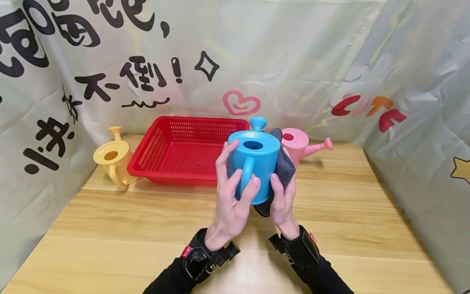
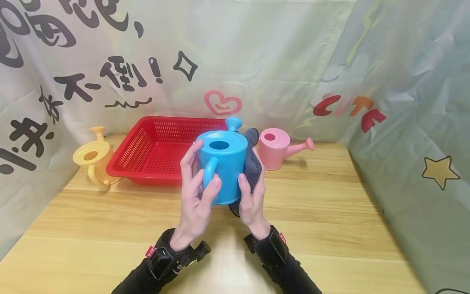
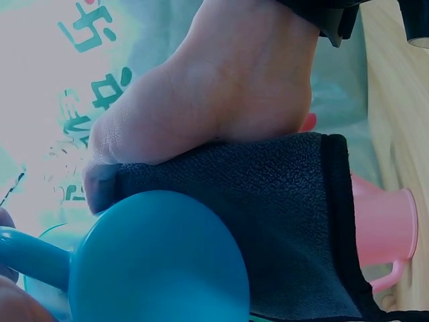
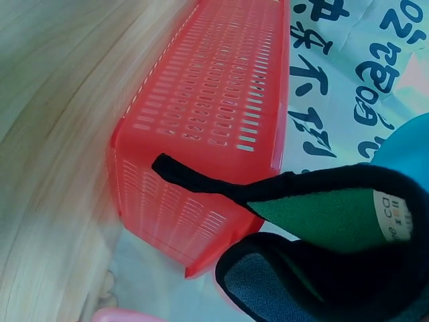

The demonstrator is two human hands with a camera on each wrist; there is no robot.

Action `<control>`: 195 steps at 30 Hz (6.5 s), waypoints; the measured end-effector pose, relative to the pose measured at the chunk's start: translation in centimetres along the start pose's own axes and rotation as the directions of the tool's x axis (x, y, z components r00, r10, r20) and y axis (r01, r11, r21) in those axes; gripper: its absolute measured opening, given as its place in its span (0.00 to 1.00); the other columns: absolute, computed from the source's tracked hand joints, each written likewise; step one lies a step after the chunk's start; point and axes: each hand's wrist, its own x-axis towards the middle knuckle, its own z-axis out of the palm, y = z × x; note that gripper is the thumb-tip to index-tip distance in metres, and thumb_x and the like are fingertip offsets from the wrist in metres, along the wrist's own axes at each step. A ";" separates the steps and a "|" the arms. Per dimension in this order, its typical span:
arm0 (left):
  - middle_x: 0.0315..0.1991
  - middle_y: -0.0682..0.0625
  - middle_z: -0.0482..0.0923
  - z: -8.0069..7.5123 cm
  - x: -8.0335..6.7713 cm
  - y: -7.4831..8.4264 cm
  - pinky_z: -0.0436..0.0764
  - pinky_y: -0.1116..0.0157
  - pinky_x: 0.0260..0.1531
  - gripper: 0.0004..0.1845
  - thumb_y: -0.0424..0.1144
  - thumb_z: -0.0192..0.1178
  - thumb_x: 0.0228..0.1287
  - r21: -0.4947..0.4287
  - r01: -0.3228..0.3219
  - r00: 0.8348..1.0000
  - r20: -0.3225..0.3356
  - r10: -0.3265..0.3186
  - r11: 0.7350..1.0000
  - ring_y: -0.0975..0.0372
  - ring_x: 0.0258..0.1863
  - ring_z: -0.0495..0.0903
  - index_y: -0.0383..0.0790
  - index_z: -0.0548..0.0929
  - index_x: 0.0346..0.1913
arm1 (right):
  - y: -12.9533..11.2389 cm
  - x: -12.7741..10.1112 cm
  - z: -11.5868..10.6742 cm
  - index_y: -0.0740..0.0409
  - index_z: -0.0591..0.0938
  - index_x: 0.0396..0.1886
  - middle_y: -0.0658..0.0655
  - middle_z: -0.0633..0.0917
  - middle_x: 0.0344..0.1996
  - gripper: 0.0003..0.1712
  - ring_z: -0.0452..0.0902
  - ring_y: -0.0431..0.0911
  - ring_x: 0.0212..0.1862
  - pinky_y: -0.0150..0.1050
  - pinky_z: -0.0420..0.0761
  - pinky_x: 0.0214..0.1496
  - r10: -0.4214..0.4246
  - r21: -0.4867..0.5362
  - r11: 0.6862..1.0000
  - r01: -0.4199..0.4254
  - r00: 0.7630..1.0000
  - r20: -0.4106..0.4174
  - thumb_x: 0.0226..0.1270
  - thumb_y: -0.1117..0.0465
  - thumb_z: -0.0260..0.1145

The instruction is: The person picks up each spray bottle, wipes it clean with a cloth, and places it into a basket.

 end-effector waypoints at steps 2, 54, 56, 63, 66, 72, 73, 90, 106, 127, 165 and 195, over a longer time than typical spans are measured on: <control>0.74 0.39 0.56 0.0 0.0 0.0 0.70 0.43 0.68 0.19 0.47 0.55 0.73 -0.001 -0.001 1.000 0.000 0.001 1.000 0.51 0.77 0.54 0.33 0.79 0.32 | 0.0 0.0 0.0 0.68 0.56 0.77 0.50 0.70 0.70 0.35 0.68 0.47 0.67 0.37 0.70 0.73 0.007 -0.002 1.000 -0.007 1.000 -0.002 0.70 0.66 0.45; 0.71 0.38 0.62 -0.1 -0.4 0.3 0.63 0.40 0.72 0.24 0.53 0.52 0.75 0.116 -0.095 0.995 0.011 0.094 0.989 0.48 0.76 0.57 0.35 0.75 0.28 | 0.5 -1.7 0.0 0.63 0.70 0.65 0.46 0.78 0.52 0.25 0.75 0.41 0.53 0.32 0.74 0.59 0.214 -0.023 0.976 -0.214 0.977 -0.028 0.80 0.55 0.39; 0.71 0.37 0.62 0.0 -0.4 0.3 0.63 0.40 0.72 0.24 0.52 0.52 0.75 0.117 -0.107 0.994 0.010 0.107 0.987 0.48 0.76 0.57 0.35 0.76 0.28 | 0.3 -1.6 0.1 0.64 0.70 0.65 0.45 0.79 0.53 0.26 0.76 0.41 0.53 0.32 0.74 0.59 0.206 -0.034 0.978 -0.207 0.978 -0.040 0.80 0.55 0.39; 0.70 0.36 0.61 0.0 -0.4 0.4 0.62 0.40 0.73 0.23 0.52 0.51 0.75 0.108 -0.143 0.990 0.006 0.143 0.984 0.46 0.76 0.57 0.35 0.76 0.29 | 0.3 -2.0 0.0 0.66 0.72 0.65 0.43 0.80 0.52 0.25 0.76 0.40 0.53 0.32 0.73 0.59 0.180 -0.071 0.980 -0.187 0.979 -0.094 0.79 0.57 0.40; 0.70 0.35 0.61 0.0 -0.3 0.4 0.60 0.40 0.74 0.23 0.52 0.51 0.75 0.101 -0.155 0.988 0.004 0.155 0.983 0.45 0.75 0.59 0.35 0.76 0.29 | 0.2 -2.0 0.0 0.66 0.72 0.65 0.43 0.80 0.52 0.25 0.76 0.40 0.52 0.32 0.73 0.59 0.160 -0.072 0.983 -0.168 0.981 -0.108 0.79 0.58 0.41; 0.70 0.35 0.60 0.0 -0.3 0.4 0.63 0.40 0.72 0.23 0.52 0.52 0.75 0.078 -0.145 0.989 -0.002 0.146 0.986 0.46 0.75 0.58 0.35 0.75 0.28 | 0.0 -2.0 0.3 0.67 0.73 0.65 0.43 0.81 0.52 0.25 0.76 0.40 0.53 0.32 0.74 0.60 0.128 -0.067 0.988 -0.138 0.983 -0.132 0.78 0.59 0.42; 0.70 0.35 0.60 0.0 -0.4 0.4 0.64 0.41 0.72 0.23 0.52 0.52 0.75 0.074 -0.141 0.990 -0.002 0.141 0.987 0.46 0.75 0.58 0.35 0.75 0.29 | 0.0 -2.0 0.3 0.67 0.72 0.65 0.43 0.81 0.52 0.25 0.76 0.41 0.53 0.32 0.74 0.60 0.125 -0.066 0.989 -0.135 0.983 -0.134 0.78 0.59 0.42; 0.71 0.36 0.59 0.0 -0.4 0.5 0.64 0.40 0.72 0.23 0.52 0.52 0.75 0.058 -0.127 0.992 -0.003 0.128 0.990 0.47 0.76 0.57 0.35 0.75 0.29 | 0.0 -2.0 0.3 0.65 0.72 0.67 0.45 0.80 0.55 0.26 0.75 0.42 0.55 0.33 0.73 0.62 0.115 -0.058 0.991 -0.124 0.985 -0.132 0.77 0.59 0.42; 0.70 0.35 0.60 0.0 -0.3 0.5 0.60 0.40 0.74 0.24 0.52 0.52 0.75 0.064 -0.143 0.990 0.005 0.143 0.988 0.45 0.74 0.59 0.34 0.77 0.29 | 0.1 -2.0 0.2 0.66 0.72 0.67 0.45 0.80 0.55 0.26 0.76 0.41 0.55 0.32 0.74 0.61 0.140 -0.037 0.989 -0.146 0.981 -0.134 0.77 0.58 0.42; 0.71 0.38 0.62 0.4 -0.8 0.2 0.66 0.42 0.71 0.22 0.50 0.54 0.74 0.125 -0.117 0.993 0.037 0.113 0.985 0.47 0.78 0.54 0.35 0.78 0.29 | 0.4 -2.0 0.2 0.59 0.74 0.61 0.47 0.81 0.49 0.22 0.77 0.42 0.51 0.32 0.76 0.56 0.224 0.008 0.974 -0.226 0.962 -0.158 0.79 0.57 0.42; 0.73 0.39 0.56 0.0 -1.1 0.8 0.75 0.48 0.66 0.29 0.55 0.52 0.75 -0.030 -0.030 1.000 -0.010 0.030 0.999 0.51 0.75 0.58 0.29 0.77 0.59 | -1.5 -2.1 1.3 0.70 0.59 0.76 0.61 0.67 0.76 0.33 0.66 0.55 0.74 0.45 0.69 0.76 -0.175 -0.108 0.981 0.163 0.978 -0.112 0.79 0.57 0.47; 0.76 0.42 0.48 0.0 -1.1 0.7 0.78 0.53 0.65 0.23 0.49 0.52 0.76 -0.102 0.052 0.998 0.030 -0.049 0.993 0.52 0.76 0.57 0.28 0.80 0.51 | -1.6 0.4 0.5 0.55 0.70 0.74 0.54 0.66 0.77 0.29 0.59 0.53 0.79 0.48 0.61 0.80 -0.474 -0.231 0.856 0.463 0.880 0.011 0.78 0.53 0.55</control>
